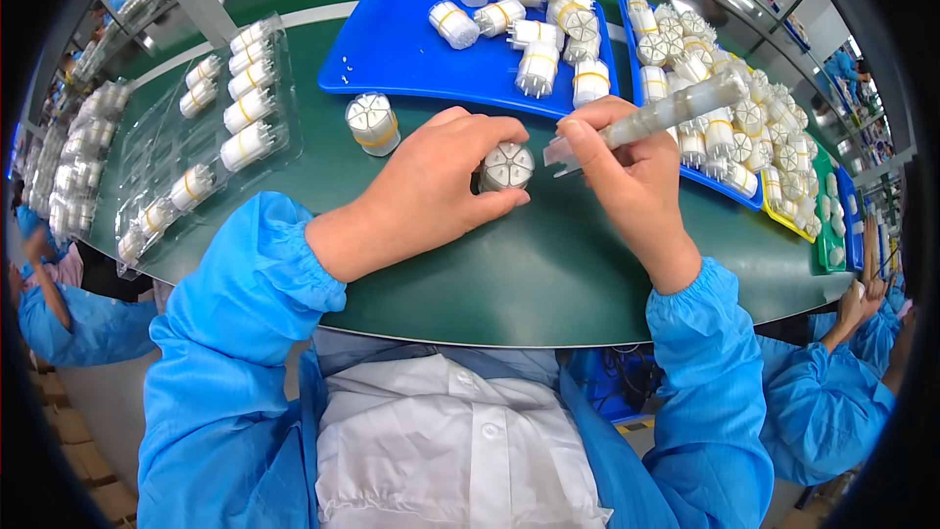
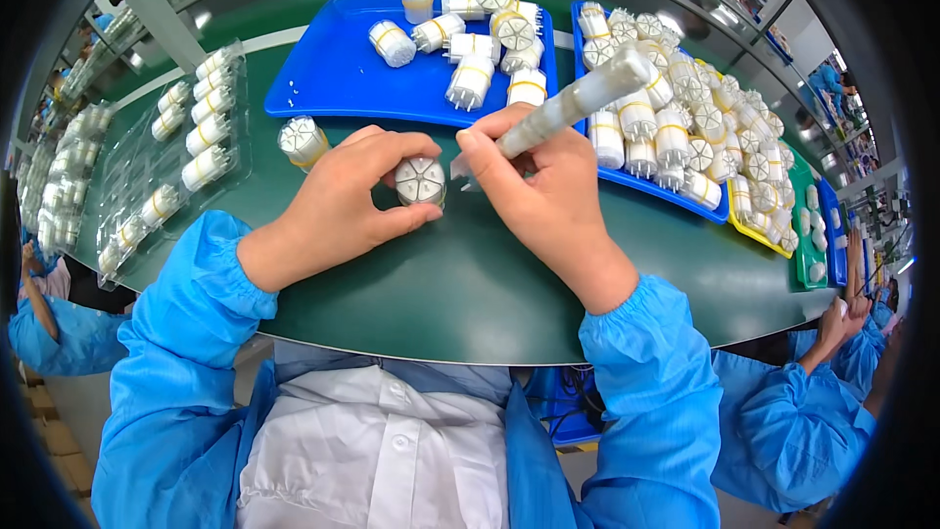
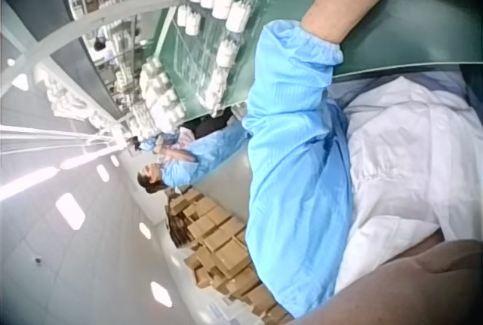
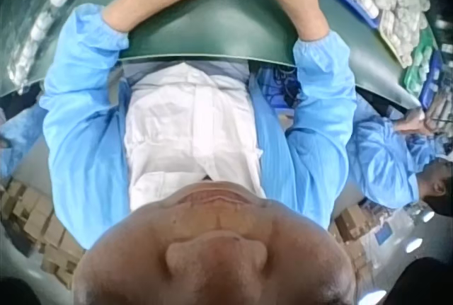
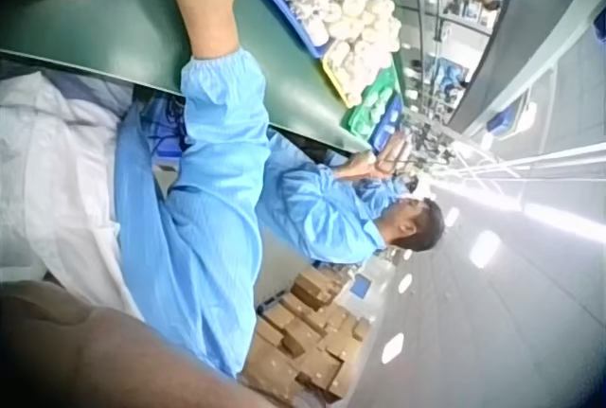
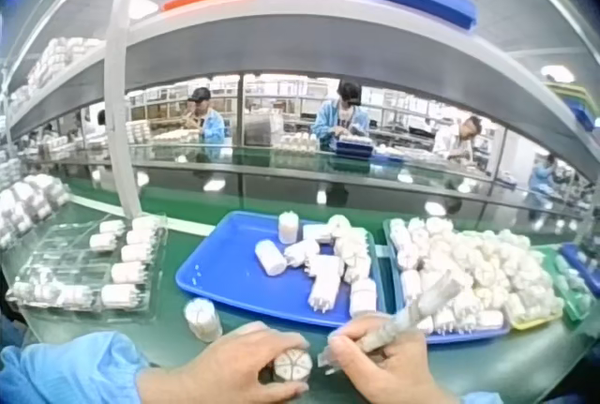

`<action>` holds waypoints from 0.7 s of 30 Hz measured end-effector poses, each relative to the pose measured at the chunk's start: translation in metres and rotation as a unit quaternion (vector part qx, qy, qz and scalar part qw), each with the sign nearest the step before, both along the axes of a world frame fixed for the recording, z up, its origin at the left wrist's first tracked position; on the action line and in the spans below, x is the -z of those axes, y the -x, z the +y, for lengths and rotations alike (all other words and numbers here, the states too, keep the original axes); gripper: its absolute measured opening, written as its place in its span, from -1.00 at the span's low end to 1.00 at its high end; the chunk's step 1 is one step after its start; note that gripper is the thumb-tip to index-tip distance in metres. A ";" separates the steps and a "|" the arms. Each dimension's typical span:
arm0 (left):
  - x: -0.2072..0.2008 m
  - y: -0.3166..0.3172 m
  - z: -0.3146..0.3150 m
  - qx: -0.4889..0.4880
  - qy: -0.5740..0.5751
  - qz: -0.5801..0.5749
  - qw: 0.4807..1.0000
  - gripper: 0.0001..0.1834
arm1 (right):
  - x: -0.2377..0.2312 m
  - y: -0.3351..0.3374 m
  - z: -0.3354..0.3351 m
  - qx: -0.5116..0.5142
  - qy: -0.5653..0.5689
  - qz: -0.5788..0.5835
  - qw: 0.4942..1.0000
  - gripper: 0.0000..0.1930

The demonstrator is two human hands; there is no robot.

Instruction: The person repeatedly picks up small white cylindrical objects from a blue tray and uses a clear plastic tube to press or fit a component onto the top of each cylinder. After processing each item, the person places it into a clear plastic packaging tray on the table. The task is performed in a repetitive, one-at-a-time manner throughout the clip.

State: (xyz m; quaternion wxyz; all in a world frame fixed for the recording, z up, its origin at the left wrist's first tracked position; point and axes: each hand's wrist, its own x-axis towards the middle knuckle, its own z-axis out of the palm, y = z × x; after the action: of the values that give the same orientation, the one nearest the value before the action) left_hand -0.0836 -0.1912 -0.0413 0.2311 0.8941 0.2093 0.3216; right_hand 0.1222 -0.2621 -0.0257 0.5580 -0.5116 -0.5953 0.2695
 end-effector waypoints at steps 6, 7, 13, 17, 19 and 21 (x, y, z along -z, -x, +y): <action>0.005 -0.003 -0.002 0.009 0.045 -0.026 0.999 -0.33 | 0.004 0.002 0.000 0.001 0.031 -0.031 0.999 -0.86; 0.004 -0.002 -0.002 0.008 0.044 -0.017 0.999 -0.31 | 0.004 0.002 0.001 0.000 0.029 -0.040 0.999 -0.85; 0.008 -0.004 -0.002 0.005 -0.003 -0.023 1.000 -0.33 | 0.009 0.004 0.004 -0.014 -0.015 -0.095 0.995 -0.86; 0.007 -0.006 -0.006 -0.015 0.057 0.002 0.998 -0.36 | 0.009 0.001 0.004 -0.022 -0.048 -0.127 0.991 -0.88; 0.009 -0.004 -0.010 -0.012 0.045 -0.044 0.998 -0.36 | 0.002 0.004 0.002 -0.003 -0.012 -0.040 0.999 -0.89; 0.011 -0.004 -0.010 -0.001 0.046 -0.071 0.996 -0.34 | 0.001 0.005 0.001 0.004 0.008 -0.010 1.000 -0.89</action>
State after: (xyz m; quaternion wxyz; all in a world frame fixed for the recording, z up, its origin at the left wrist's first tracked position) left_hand -0.0797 -0.2012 -0.0527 0.2857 0.8572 0.2078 0.3746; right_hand 0.1176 -0.2609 -0.0264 0.5489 -0.5208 -0.5967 0.2672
